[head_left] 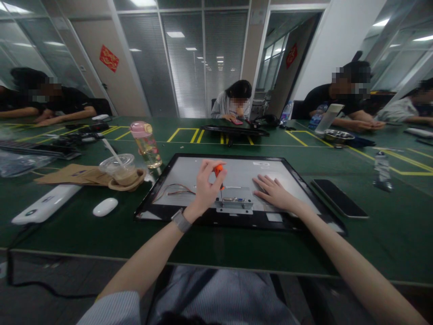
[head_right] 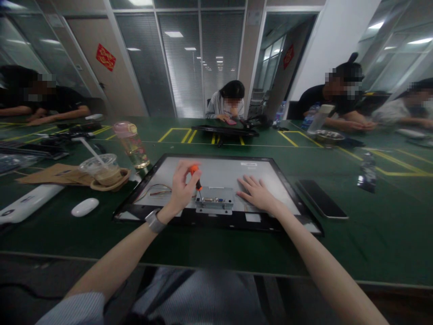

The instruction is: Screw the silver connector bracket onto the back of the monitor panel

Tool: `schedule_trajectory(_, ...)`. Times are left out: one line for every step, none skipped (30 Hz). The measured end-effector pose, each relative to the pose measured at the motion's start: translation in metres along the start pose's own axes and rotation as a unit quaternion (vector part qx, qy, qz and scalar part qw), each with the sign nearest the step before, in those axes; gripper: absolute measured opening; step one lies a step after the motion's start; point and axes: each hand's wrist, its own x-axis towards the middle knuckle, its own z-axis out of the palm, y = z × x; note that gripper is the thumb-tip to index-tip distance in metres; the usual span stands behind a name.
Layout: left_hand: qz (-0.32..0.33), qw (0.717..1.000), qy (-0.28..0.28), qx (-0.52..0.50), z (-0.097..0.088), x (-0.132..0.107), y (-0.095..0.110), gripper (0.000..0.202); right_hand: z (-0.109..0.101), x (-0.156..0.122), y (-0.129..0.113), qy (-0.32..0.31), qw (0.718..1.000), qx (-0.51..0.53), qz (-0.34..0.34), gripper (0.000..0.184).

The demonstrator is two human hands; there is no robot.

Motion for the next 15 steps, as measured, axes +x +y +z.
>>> schedule_trajectory(-0.008, 1.0, 0.0, -0.01, 0.0001, -0.0001, -0.0001, 0.018, -0.0003, -0.0001, -0.0001, -0.001, 1.0, 0.0, -0.001, 0.081)
schedule_trajectory(-0.018, 1.0, -0.005, -0.024, -0.0001, -0.0002, 0.0001, 0.02, -0.0007, -0.0001, -0.0001, -0.002, 1.0, 0.0, -0.002, 0.081)
schedule_trajectory(-0.027, 0.999, -0.012, -0.038, -0.0003, -0.0004, 0.0006, 0.023, -0.001, -0.0002, -0.0001, -0.003, 1.0, 0.001, -0.003, 0.081)
schedule_trajectory(-0.034, 0.998, -0.018, -0.051, -0.0007, -0.0005, 0.0011, 0.026, -0.0012, -0.0003, -0.0001, -0.003, 1.0, 0.002, -0.003, 0.081)
schedule_trajectory(-0.039, 0.997, -0.022, -0.058, -0.0011, -0.0006, 0.0016, 0.029, -0.0013, -0.0004, -0.0001, -0.003, 1.0, 0.002, -0.002, 0.081)
schedule_trajectory(-0.041, 0.997, -0.023, -0.059, -0.0014, -0.0005, 0.002, 0.031, -0.0014, -0.0005, -0.0001, -0.002, 1.0, 0.004, -0.002, 0.081)
schedule_trajectory(-0.036, 0.998, -0.022, -0.054, -0.0016, -0.0003, 0.0023, 0.031, -0.0013, -0.0005, 0.0, -0.001, 1.0, 0.005, -0.002, 0.081)
schedule_trajectory(-0.027, 0.998, -0.02, -0.045, -0.0017, 0.0, 0.0023, 0.028, -0.0012, -0.0006, 0.0001, 0.0, 1.0, 0.006, -0.002, 0.082)
schedule_trajectory(-0.017, 0.999, -0.017, -0.034, -0.0018, 0.0004, 0.0022, 0.025, -0.0011, -0.0006, 0.0002, 0.001, 1.0, 0.008, -0.002, 0.082)
schedule_trajectory(-0.005, 1.0, -0.012, -0.024, -0.0018, 0.0008, 0.0019, 0.022, -0.0009, -0.0006, 0.0003, 0.001, 1.0, 0.009, -0.003, 0.082)
schedule_trajectory(0.004, 1.0, -0.008, -0.016, -0.0018, 0.0011, 0.0017, 0.02, -0.0006, -0.0006, 0.0006, 0.001, 1.0, 0.009, -0.003, 0.082)
schedule_trajectory(0.01, 1.0, -0.006, -0.012, -0.0018, 0.0012, 0.0015, 0.019, -0.0003, -0.0005, 0.0008, 0.001, 1.0, 0.008, -0.002, 0.082)
schedule_trajectory(0.011, 1.0, -0.006, -0.012, -0.002, 0.0011, 0.0015, 0.018, 0.0001, -0.0004, 0.0012, 0.001, 1.0, 0.008, -0.002, 0.082)
schedule_trajectory(0.006, 1.0, -0.008, -0.018, -0.0022, 0.0008, 0.0016, 0.018, 0.0005, -0.0003, 0.0017, 0.001, 1.0, 0.007, -0.003, 0.082)
schedule_trajectory(-0.001, 0.999, -0.015, -0.029, -0.0025, 0.0004, 0.0018, 0.019, 0.0009, -0.0001, 0.0022, 0.003, 1.0, 0.006, -0.003, 0.081)
